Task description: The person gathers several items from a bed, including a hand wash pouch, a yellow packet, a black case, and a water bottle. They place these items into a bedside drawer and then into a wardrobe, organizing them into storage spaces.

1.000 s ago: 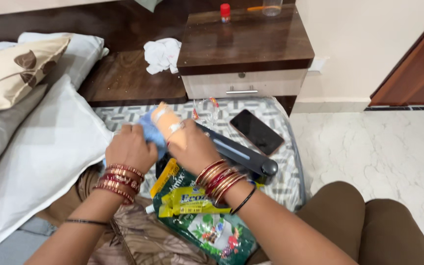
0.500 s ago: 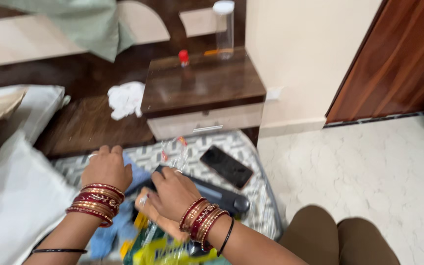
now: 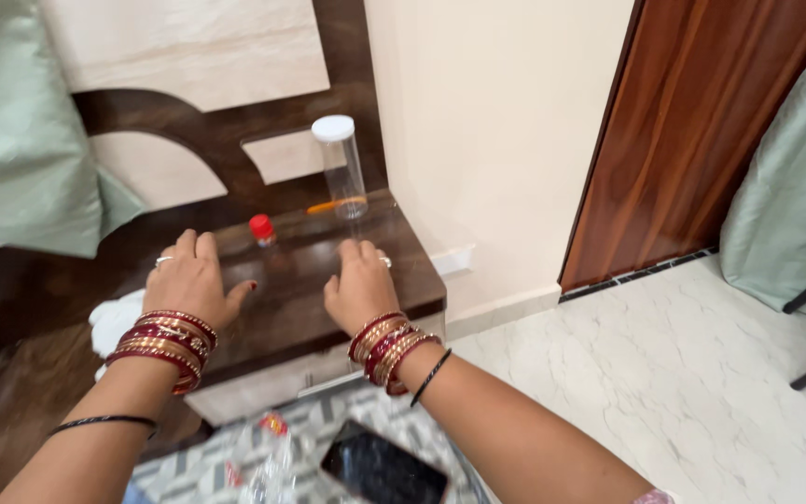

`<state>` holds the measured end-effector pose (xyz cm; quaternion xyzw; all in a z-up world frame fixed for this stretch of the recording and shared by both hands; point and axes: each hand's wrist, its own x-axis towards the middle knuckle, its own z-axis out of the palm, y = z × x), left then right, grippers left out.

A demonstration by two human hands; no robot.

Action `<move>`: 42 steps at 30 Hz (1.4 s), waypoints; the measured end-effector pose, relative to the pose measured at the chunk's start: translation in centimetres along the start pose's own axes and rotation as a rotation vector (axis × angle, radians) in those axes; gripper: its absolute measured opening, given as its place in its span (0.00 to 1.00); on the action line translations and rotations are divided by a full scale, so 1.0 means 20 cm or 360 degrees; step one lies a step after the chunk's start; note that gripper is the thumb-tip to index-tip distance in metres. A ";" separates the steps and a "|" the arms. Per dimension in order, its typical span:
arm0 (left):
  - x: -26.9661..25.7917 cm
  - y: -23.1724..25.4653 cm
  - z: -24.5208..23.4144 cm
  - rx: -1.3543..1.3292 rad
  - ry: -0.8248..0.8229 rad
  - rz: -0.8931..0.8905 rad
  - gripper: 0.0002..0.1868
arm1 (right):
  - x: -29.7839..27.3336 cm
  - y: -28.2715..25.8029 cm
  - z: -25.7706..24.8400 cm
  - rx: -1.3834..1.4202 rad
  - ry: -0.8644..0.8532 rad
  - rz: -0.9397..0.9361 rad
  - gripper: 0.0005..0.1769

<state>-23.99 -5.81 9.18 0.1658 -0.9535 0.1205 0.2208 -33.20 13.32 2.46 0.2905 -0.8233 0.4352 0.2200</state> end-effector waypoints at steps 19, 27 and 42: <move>0.83 0.39 0.46 0.0043 -0.1006 -0.0466 0.77 | 0.72 0.58 0.28 0.0043 -0.0673 0.0865 0.86; 0.92 0.34 0.47 0.0144 -0.1271 -0.0304 0.71 | 0.92 0.64 0.44 -0.0001 -0.0721 0.0601 0.60; 0.80 0.19 0.67 0.0213 -0.1246 -0.0179 0.59 | 0.77 0.53 0.40 0.0226 -0.0711 0.0559 0.49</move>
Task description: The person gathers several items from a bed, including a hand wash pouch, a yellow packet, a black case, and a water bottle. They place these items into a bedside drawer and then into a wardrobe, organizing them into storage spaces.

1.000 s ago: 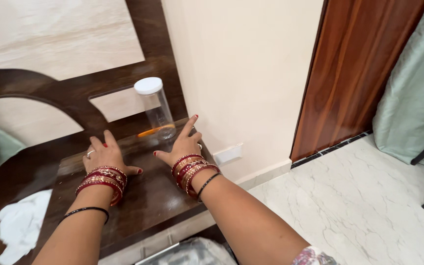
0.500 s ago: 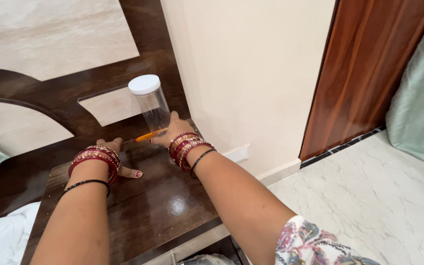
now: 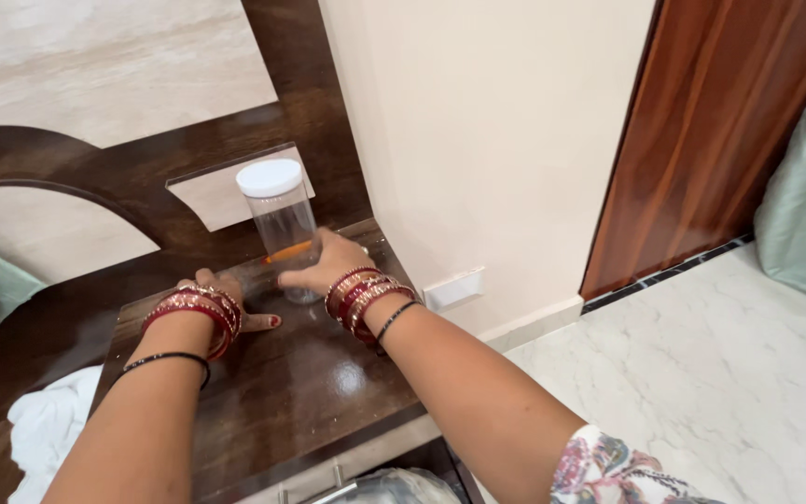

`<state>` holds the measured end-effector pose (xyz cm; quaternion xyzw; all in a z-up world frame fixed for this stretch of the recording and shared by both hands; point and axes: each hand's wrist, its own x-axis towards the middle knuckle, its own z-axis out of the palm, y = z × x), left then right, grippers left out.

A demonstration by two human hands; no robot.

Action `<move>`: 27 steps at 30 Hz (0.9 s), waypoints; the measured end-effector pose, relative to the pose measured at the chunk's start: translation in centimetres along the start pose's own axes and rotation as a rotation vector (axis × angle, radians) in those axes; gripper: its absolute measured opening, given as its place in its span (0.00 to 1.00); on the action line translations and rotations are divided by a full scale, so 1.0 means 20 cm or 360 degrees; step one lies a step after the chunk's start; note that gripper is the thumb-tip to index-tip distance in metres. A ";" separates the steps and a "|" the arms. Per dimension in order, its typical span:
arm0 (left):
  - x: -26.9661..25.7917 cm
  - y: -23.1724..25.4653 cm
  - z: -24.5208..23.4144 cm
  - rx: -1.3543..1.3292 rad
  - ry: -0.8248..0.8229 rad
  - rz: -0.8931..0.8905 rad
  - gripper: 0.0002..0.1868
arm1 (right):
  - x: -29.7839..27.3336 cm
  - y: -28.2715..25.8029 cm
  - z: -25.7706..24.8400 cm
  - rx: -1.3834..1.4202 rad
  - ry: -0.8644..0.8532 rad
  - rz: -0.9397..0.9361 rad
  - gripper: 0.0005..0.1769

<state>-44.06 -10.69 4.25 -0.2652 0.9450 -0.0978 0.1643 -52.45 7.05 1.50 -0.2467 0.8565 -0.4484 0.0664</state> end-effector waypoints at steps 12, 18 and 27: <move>-0.90 -0.39 0.15 0.0185 -0.0281 0.0229 0.16 | -0.97 -0.40 0.14 0.0355 -0.0218 -0.0223 0.40; -1.63 -0.69 0.13 -0.0313 0.0083 0.0243 0.21 | -1.36 -0.66 0.29 0.0191 -0.0352 -0.0421 0.38; -2.37 -1.14 0.53 -0.0088 0.0022 0.0242 0.26 | -2.13 -1.02 0.57 0.0020 -0.0925 -0.0459 0.43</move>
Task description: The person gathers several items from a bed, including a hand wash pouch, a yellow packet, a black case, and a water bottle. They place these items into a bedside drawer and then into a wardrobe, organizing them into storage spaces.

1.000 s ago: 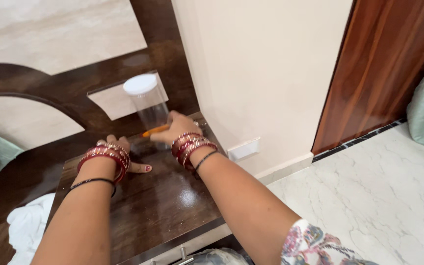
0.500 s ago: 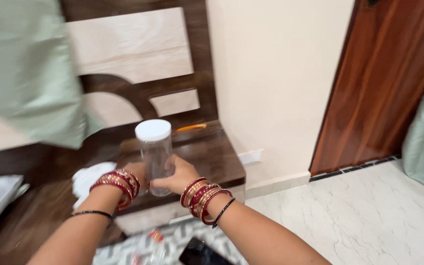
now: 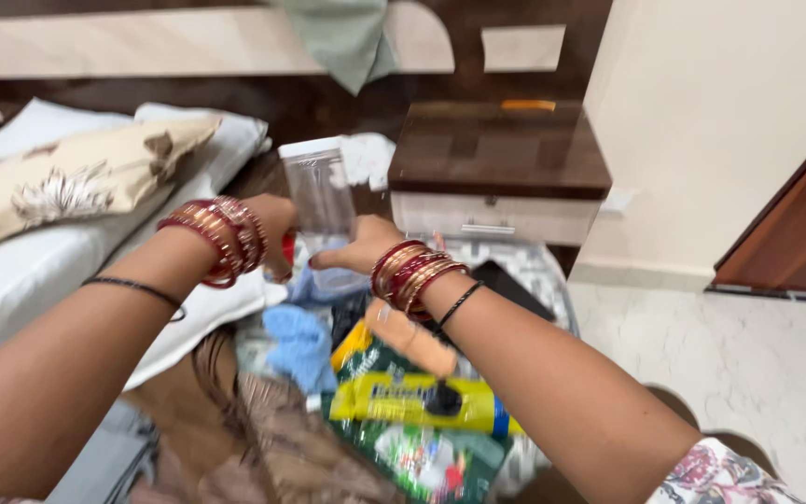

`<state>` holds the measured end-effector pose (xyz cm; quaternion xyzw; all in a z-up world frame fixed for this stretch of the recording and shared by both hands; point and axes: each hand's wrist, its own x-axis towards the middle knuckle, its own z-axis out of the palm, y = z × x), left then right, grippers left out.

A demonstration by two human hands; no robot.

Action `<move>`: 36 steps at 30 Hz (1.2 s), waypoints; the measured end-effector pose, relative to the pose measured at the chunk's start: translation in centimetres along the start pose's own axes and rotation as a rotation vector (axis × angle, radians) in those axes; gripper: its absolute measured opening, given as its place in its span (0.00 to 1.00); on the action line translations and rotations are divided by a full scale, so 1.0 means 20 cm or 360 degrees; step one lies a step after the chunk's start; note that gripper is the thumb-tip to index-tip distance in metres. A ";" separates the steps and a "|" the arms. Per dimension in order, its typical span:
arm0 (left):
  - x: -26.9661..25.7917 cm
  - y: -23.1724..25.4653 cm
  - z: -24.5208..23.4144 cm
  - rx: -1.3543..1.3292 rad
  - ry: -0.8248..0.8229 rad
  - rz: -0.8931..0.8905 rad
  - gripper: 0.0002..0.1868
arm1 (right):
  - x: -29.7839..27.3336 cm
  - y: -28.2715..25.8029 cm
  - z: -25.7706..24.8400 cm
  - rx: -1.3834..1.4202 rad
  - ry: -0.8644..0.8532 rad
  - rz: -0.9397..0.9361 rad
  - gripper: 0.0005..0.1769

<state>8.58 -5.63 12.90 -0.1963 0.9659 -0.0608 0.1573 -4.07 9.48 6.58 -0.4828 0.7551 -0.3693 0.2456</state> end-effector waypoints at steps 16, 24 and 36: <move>-0.22 -0.09 0.97 -0.0181 -0.0628 -0.0318 0.23 | -0.22 0.23 1.02 -0.0411 -0.0342 0.0264 0.49; 0.21 -0.30 0.89 0.0348 -0.0306 -0.0232 0.17 | -0.32 0.04 0.79 -0.0338 -0.0027 0.0240 0.39; 0.71 0.41 0.40 -0.0159 0.0643 0.0035 0.28 | -0.10 0.38 -0.07 -0.0756 0.0571 0.0281 0.27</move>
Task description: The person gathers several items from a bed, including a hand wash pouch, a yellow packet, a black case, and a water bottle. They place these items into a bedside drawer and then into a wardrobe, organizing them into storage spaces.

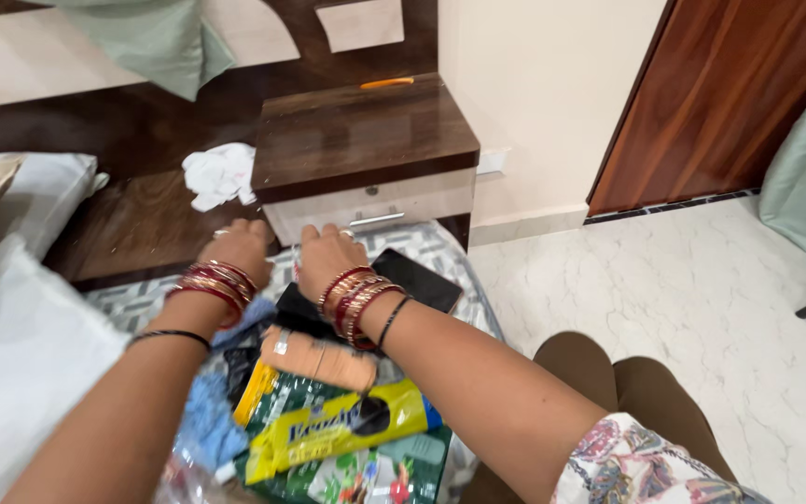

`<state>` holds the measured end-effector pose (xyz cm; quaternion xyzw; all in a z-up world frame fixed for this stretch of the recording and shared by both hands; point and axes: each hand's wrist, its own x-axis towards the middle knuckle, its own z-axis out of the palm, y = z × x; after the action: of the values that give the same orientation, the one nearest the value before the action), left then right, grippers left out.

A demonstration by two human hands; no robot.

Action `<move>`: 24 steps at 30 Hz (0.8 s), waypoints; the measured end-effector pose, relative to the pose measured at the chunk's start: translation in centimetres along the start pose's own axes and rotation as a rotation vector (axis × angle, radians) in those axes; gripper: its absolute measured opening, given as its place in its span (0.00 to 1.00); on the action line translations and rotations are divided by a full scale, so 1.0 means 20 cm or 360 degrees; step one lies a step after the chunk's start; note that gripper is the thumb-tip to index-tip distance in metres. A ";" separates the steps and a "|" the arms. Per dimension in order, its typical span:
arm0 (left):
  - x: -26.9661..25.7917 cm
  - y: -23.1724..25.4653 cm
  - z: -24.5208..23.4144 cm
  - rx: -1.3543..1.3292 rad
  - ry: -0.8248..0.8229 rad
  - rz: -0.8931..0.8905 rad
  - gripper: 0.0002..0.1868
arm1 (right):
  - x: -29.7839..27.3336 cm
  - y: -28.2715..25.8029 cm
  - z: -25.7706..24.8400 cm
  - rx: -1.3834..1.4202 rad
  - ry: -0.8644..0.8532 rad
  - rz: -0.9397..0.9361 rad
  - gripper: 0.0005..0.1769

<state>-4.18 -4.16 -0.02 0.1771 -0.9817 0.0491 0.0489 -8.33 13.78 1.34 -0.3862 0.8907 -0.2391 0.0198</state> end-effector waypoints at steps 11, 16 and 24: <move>0.22 0.41 0.44 -0.0019 -0.0036 0.0195 0.22 | 0.24 0.53 0.21 -0.0191 -0.0229 -0.0038 0.33; 0.25 0.48 0.53 -0.0223 -0.0279 -0.0111 0.39 | 0.31 0.64 0.29 -0.0266 -0.0212 -0.0072 0.45; 0.38 0.54 0.45 -0.0159 0.0483 0.0097 0.24 | 0.45 0.76 0.31 -0.0323 0.0381 -0.0157 0.27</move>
<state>-15.87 2.21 -8.97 0.1352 -0.9692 0.0280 0.2039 -23.47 13.88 -9.57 -0.3983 0.8862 -0.1928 -0.1374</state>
